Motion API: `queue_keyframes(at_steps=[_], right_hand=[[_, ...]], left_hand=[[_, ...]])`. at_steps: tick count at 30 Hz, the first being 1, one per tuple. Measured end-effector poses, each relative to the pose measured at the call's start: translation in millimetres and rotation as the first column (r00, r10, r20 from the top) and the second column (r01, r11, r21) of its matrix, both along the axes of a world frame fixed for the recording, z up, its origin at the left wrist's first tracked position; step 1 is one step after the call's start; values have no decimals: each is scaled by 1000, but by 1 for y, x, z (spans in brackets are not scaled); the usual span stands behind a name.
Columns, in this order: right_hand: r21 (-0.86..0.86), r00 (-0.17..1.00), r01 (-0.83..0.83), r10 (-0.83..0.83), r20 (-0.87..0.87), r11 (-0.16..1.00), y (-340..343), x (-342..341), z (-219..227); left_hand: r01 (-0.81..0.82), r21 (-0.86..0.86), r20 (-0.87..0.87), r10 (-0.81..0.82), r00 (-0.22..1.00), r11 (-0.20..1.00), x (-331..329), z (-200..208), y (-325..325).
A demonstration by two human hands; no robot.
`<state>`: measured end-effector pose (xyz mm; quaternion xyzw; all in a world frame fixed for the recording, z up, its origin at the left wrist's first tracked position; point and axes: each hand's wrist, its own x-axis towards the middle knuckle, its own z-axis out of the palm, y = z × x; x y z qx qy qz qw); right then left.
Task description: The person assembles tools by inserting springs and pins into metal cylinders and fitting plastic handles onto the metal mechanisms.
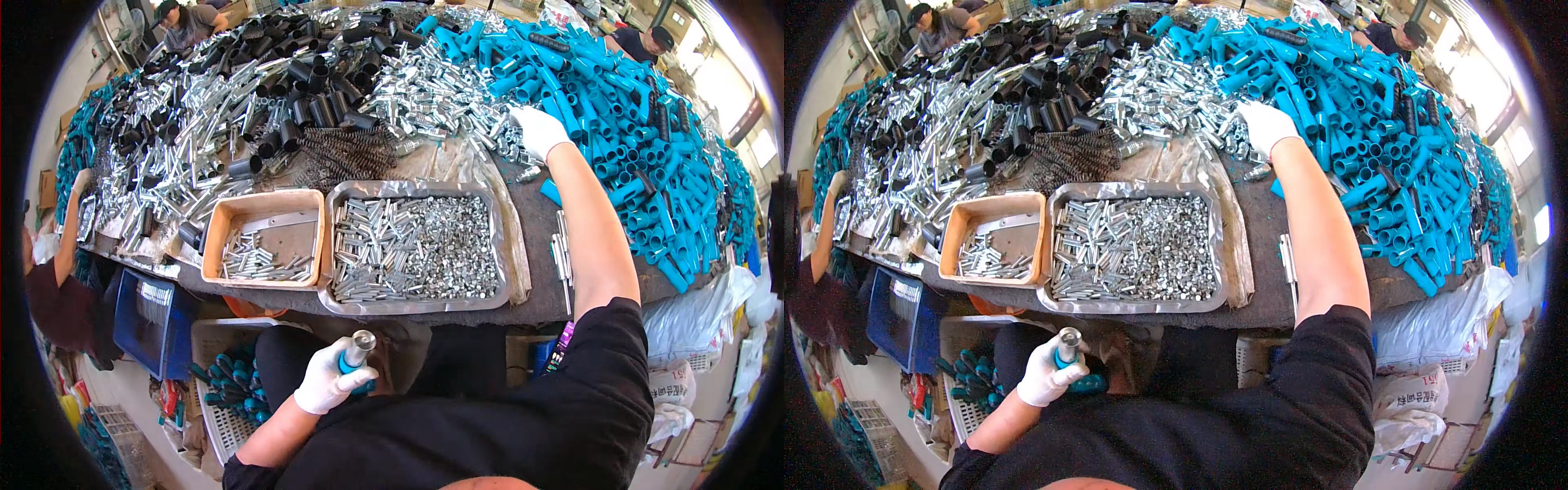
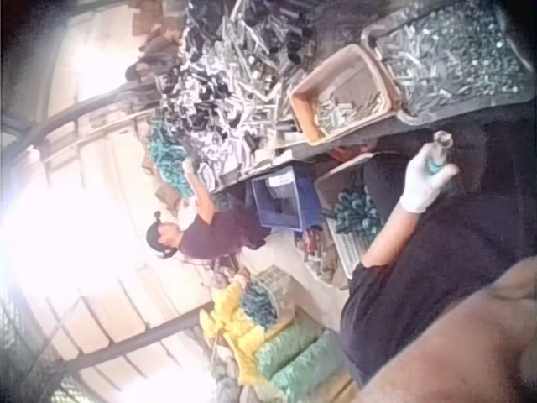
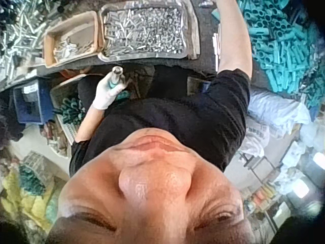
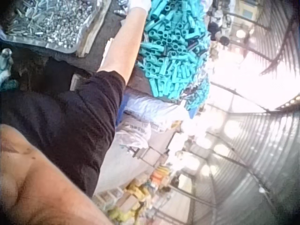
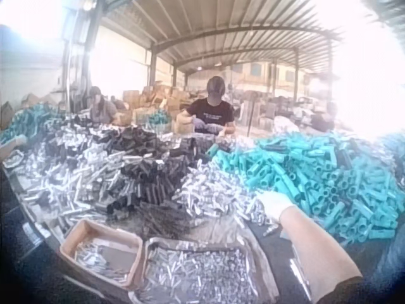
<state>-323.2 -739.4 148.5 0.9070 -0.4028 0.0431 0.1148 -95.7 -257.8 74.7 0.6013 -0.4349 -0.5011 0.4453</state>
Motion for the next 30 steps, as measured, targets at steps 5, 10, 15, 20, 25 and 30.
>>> queue_keyframes(at_steps=[5, 10, 15, 20, 25, 30], right_hand=[[-66, 991, 18, -9, 135, 998, 29, -23, 22], [554, 605, -645, -91, 791, 527, 197, 10, 49], [433, 560, -818, 351, 751, 380, 328, 4, 26], [356, 488, -858, 373, 789, 370, 365, -12, 2], [288, 520, -768, 293, 803, 572, 392, -16, -5], [390, 516, -703, 49, 855, 595, 417, -19, -23]], left_hand=[[168, -139, 282, -123, 951, 976, -13, 14, -27], [224, -125, 323, -174, 930, 966, -16, 20, -17], [411, -158, 471, -298, 830, 898, -24, 38, -17], [533, -37, 399, -477, 783, 845, -22, 56, 2], [464, -14, 610, -360, 706, 886, -35, 70, 18], [414, -6, 717, -285, 636, 910, -47, 69, 33]])
